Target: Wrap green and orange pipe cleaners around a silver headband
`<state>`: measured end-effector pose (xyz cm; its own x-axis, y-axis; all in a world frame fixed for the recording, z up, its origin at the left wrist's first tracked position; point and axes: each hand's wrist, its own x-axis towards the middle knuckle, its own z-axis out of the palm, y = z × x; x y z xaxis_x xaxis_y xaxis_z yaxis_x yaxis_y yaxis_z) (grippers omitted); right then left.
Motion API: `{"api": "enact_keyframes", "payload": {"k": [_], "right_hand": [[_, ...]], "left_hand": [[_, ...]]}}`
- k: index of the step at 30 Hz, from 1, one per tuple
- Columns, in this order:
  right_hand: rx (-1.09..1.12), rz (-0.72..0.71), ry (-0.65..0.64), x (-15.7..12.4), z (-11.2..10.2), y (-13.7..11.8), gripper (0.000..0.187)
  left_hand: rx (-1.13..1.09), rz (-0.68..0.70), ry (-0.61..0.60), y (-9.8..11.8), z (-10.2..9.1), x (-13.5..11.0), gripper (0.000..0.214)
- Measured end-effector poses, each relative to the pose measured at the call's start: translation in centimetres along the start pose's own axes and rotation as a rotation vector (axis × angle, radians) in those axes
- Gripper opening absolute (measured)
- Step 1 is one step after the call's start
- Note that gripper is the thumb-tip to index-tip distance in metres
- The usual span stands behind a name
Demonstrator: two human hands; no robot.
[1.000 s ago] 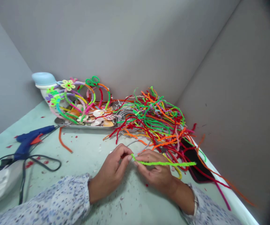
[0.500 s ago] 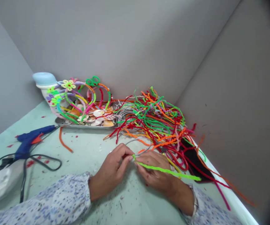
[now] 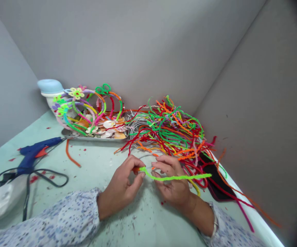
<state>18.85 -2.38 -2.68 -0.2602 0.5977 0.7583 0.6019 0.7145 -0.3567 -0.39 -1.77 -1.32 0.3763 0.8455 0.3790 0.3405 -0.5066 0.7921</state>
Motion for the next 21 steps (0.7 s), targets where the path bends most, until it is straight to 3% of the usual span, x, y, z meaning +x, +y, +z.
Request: {"api": "enact_keyframes", "payload": {"k": [15, 21], "right_hand": [[0.121, 0.077, 0.012, 0.04, 0.45, 0.29, 0.021], [0.082, 0.040, -0.012, 0.00, 0.40, 0.30, 0.021]], "left_hand": [[0.013, 0.018, 0.020, -0.56, 0.27, 0.10, 0.005], [0.014, 0.041, 0.016, -0.56, 0.26, 0.02, 0.002]]}}
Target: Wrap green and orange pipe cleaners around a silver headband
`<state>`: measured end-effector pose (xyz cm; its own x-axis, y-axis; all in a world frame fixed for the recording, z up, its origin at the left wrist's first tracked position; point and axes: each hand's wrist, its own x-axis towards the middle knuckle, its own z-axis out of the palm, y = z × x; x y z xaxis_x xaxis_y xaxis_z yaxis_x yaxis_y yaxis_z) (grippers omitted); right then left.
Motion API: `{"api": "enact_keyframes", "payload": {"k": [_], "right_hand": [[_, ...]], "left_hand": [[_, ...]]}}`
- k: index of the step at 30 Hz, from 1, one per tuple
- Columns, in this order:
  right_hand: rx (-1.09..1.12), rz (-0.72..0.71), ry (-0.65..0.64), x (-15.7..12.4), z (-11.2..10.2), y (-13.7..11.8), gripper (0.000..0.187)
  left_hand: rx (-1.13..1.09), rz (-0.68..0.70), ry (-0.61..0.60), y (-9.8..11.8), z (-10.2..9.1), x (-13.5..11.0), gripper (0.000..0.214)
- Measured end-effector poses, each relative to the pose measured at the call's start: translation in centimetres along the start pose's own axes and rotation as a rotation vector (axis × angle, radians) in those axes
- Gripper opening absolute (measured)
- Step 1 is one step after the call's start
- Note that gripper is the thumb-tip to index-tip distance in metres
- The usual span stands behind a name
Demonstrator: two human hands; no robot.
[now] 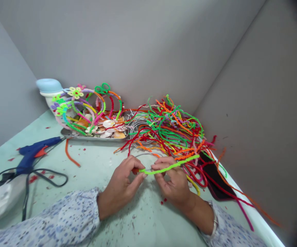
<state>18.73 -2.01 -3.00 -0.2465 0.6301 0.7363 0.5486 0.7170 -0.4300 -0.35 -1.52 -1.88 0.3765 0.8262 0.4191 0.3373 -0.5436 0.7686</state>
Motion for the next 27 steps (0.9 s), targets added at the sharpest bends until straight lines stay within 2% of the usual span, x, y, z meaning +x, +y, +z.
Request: {"api": "enact_keyframes", "payload": {"k": [6, 18, 27], "right_hand": [[-0.044, 0.001, 0.032, 0.00, 0.07, -0.24, 0.012], [0.056, 0.010, -0.010, 0.07, 0.16, 0.08, 0.021], [0.052, -0.012, -0.046, -0.09, 0.12, 0.03, 0.022]], "left_hand": [[-0.023, -0.018, -0.002, -0.05, -0.06, -0.07, 0.005], [-0.073, -0.120, -0.022, 0.15, -0.09, 0.11, 0.007], [-0.211, -0.240, -0.037, -0.03, 0.04, 0.10, 0.010]]}}
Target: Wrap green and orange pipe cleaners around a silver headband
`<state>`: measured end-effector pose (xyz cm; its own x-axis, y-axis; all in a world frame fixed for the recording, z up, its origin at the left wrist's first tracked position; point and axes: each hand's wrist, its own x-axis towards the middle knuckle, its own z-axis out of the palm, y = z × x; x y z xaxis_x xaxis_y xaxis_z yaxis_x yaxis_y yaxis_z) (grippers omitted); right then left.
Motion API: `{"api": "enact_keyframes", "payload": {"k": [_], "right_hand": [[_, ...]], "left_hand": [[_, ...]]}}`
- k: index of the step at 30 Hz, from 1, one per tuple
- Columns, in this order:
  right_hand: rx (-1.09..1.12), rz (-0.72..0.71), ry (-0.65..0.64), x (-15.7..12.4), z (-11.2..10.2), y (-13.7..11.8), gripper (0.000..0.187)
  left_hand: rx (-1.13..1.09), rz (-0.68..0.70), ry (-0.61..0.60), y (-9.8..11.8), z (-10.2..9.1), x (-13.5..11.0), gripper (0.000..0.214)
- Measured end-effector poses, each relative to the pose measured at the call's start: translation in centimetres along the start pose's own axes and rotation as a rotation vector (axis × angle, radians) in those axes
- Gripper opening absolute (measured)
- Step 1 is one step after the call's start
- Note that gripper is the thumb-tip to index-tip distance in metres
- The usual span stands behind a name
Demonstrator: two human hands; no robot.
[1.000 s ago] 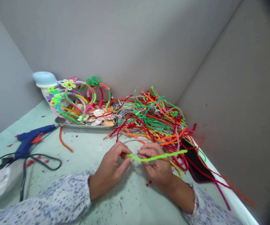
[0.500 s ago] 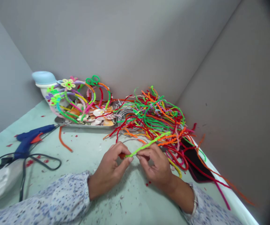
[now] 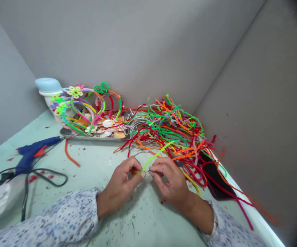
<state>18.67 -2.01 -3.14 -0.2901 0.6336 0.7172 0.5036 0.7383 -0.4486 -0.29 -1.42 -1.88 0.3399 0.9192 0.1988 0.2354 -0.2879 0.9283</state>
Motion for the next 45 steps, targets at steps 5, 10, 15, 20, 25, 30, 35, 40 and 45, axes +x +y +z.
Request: {"api": "enact_keyframes", "payload": {"k": [5, 10, 15, 20, 25, 30, 35, 40, 45], "right_hand": [[0.005, 0.017, 0.015, 0.04, 0.08, 0.01, 0.022], [0.005, 0.012, 0.006, 0.02, -0.02, 0.00, 0.022], [-0.012, -0.008, -0.010, -0.05, -0.02, 0.13, 0.021], [-0.022, -0.008, -0.025, -0.15, 0.01, 0.21, 0.021], [-0.005, 0.017, -0.011, -0.09, 0.01, 0.20, 0.022], [-0.014, 0.050, 0.026, 0.16, 0.06, 0.22, 0.019], [0.000, 0.067, 0.054, 0.35, 0.04, 0.08, 0.018], [-0.003, 0.068, 0.050, 0.41, 0.03, 0.07, 0.017], [-0.007, 0.075, 0.049, 0.40, 0.02, 0.11, 0.016]], "left_hand": [[0.055, 0.005, 0.005, 0.02, 0.08, 0.13, 0.009], [0.034, 0.011, -0.004, 0.05, -0.02, 0.11, 0.012], [-0.052, -0.043, -0.020, 0.09, -0.03, 0.08, 0.014], [-0.121, -0.133, -0.038, 0.16, 0.04, 0.16, 0.016], [-0.025, -0.066, -0.018, 0.42, 0.09, 0.18, 0.014], [0.121, 0.078, 0.057, 0.25, 0.21, -0.09, 0.007], [0.155, 0.271, 0.095, 0.15, 0.09, -0.04, 0.009], [0.177, 0.311, 0.088, 0.22, 0.04, 0.17, 0.015], [0.203, 0.313, 0.124, 0.01, 0.14, 0.09, 0.016]]}}
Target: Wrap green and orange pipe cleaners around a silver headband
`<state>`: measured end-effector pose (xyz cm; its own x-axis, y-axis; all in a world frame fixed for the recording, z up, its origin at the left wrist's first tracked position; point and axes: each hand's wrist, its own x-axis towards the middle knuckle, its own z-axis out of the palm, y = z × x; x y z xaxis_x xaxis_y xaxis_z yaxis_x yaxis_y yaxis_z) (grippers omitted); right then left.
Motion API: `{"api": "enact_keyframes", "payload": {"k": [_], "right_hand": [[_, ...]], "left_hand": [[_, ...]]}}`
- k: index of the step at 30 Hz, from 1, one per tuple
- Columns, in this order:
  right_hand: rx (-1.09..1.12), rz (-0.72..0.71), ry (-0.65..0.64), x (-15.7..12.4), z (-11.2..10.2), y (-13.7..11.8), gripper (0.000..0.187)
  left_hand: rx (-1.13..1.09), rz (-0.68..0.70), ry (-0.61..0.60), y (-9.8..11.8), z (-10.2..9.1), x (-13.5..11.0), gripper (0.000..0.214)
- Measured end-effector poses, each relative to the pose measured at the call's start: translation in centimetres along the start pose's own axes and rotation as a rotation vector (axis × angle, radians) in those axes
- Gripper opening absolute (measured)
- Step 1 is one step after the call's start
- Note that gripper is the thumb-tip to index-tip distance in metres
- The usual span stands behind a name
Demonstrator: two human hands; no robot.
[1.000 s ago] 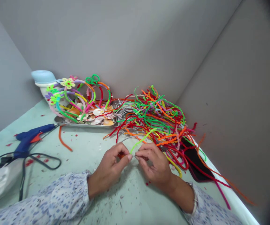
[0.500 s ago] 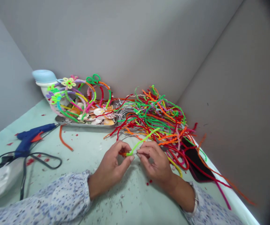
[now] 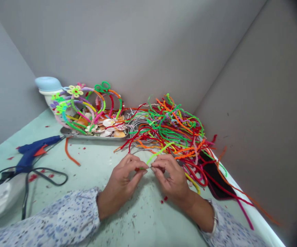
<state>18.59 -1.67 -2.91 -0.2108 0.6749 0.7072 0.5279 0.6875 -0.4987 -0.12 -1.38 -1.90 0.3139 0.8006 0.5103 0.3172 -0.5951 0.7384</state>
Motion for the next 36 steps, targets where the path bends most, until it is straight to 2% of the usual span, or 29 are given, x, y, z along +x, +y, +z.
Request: {"api": "enact_keyframes", "payload": {"k": [15, 25, 36], "right_hand": [[-0.001, -0.010, -0.004, 0.03, 0.01, -0.02, 0.015], [-0.016, -0.024, -0.020, -0.11, -0.08, 0.06, 0.019], [-0.022, -0.023, -0.009, -0.06, 0.02, 0.20, 0.016]], "left_hand": [[0.044, -0.054, 0.016, 0.07, -0.05, 0.05, 0.013], [0.003, -0.091, -0.022, 0.12, -0.08, 0.12, 0.010], [0.024, -0.062, -0.010, -0.14, -0.03, -0.14, 0.008]]}}
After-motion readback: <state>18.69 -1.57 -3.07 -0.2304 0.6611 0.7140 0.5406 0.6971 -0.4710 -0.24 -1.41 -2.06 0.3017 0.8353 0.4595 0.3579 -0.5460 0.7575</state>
